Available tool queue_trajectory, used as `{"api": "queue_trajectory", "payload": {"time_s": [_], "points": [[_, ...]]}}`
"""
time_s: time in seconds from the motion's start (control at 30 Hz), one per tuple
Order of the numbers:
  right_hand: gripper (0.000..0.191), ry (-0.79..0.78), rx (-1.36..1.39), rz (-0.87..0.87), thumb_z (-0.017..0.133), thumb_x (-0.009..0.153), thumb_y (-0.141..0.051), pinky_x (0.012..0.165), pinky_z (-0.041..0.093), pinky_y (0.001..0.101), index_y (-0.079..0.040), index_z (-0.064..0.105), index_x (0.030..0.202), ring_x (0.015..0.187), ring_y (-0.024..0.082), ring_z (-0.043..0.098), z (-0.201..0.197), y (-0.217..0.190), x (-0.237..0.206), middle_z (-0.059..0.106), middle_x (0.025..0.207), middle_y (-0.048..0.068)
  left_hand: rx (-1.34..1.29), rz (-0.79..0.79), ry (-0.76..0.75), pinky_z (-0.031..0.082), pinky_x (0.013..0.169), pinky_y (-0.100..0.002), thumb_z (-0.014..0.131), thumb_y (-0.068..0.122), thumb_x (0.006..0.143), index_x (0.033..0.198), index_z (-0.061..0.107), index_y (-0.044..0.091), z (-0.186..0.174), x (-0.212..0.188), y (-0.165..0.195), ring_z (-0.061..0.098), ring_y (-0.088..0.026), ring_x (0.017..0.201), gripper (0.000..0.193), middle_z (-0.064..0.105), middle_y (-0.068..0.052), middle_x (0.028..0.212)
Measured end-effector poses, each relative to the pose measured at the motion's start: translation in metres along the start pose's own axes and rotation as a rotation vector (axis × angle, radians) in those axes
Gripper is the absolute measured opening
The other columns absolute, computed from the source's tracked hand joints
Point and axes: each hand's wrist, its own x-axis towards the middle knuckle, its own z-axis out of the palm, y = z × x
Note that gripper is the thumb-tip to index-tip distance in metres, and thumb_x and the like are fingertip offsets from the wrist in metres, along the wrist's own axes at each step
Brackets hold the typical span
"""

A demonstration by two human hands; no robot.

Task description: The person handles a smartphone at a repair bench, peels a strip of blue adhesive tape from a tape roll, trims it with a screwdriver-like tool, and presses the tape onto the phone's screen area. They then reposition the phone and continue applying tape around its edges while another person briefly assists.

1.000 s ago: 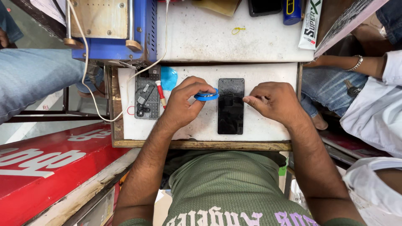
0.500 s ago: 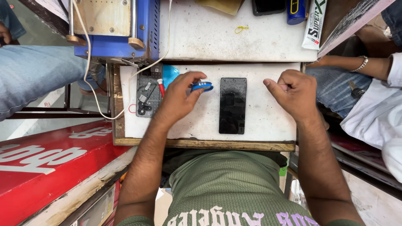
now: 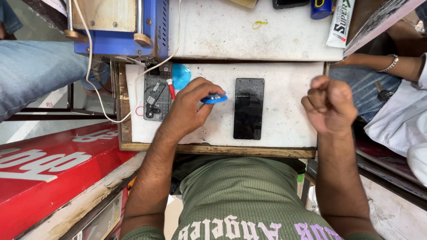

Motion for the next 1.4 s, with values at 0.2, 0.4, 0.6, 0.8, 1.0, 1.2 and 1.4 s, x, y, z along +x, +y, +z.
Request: {"api": "queue_trajectory", "payload": {"time_s": [0.2,0.4,0.6,0.8,1.0,1.2,1.4], "points": [[0.042,-0.235,0.387,0.065,0.052,0.111,-0.039,0.051,0.03,0.0259,-0.013,0.057,0.079,0.054,0.008,0.034,0.017,-0.017,-0.014,0.054,0.069,-0.002,-0.275,0.127,0.072,0.058,0.099,-0.034,0.07,-0.009,0.093,0.112,0.067,0.006,0.005,-0.022,0.017,0.071,-0.021,0.113,0.024,0.07,-0.009,0.114],[0.02,-0.075,-0.871,-0.082,0.07,0.101,-0.031,0.048,0.039,0.0233,-0.013,0.072,0.091,0.054,0.006,0.05,0.066,-0.032,-0.015,0.066,0.075,0.001,-0.487,0.155,-0.008,0.06,0.103,-0.035,0.066,-0.012,0.093,0.11,0.066,0.007,0.01,-0.033,0.031,0.07,-0.021,0.116,0.026,0.068,-0.009,0.112],[0.023,-0.249,-1.541,-0.301,0.092,0.08,-0.023,0.049,0.04,0.0286,-0.008,0.075,0.079,0.056,0.011,0.055,0.099,-0.038,-0.012,0.061,0.067,0.004,-0.509,0.165,-0.028,0.06,0.105,-0.035,0.056,-0.017,0.085,0.109,0.066,0.006,0.014,-0.038,0.04,0.07,-0.023,0.118,0.035,0.066,-0.009,0.11],[0.036,-0.111,-1.495,-0.441,0.097,0.086,-0.023,0.048,0.038,0.0268,-0.005,0.067,0.076,0.055,0.012,0.053,0.087,-0.046,-0.018,0.056,0.07,0.004,-0.399,0.161,-0.014,0.059,0.106,-0.035,0.061,-0.016,0.089,0.113,0.067,0.006,0.018,-0.037,0.042,0.07,-0.024,0.116,0.033,0.068,-0.009,0.111],[0.044,-0.058,-1.198,-0.389,0.087,0.091,-0.018,0.05,0.042,0.025,-0.007,0.053,0.067,0.058,0.01,0.055,0.089,-0.032,-0.014,0.055,0.071,0.005,-0.307,0.14,0.0,0.059,0.102,-0.033,0.061,-0.015,0.085,0.114,0.068,0.008,0.024,-0.036,0.04,0.071,-0.023,0.115,0.037,0.067,-0.009,0.112],[0.038,-0.199,0.16,0.046,0.075,0.095,-0.025,0.097,0.056,0.0471,-0.013,0.05,0.07,0.077,0.014,0.063,0.099,0.001,-0.013,0.046,0.069,-0.003,-0.261,0.109,-0.041,0.059,0.099,-0.033,0.063,-0.013,0.084,0.116,0.069,0.009,0.031,-0.037,0.041,0.071,-0.024,0.111,0.039,0.067,-0.009,0.113],[0.032,-0.052,0.034,0.069,0.073,0.097,-0.02,0.063,0.055,0.0335,-0.01,0.054,0.074,0.064,0.007,0.061,0.087,0.018,-0.017,0.052,0.071,-0.001,-0.163,0.163,-0.021,0.06,0.096,-0.034,0.066,-0.011,0.084,0.117,0.07,0.01,0.037,-0.037,0.039,0.07,-0.024,0.108,0.039,0.066,-0.01,0.111]]}}
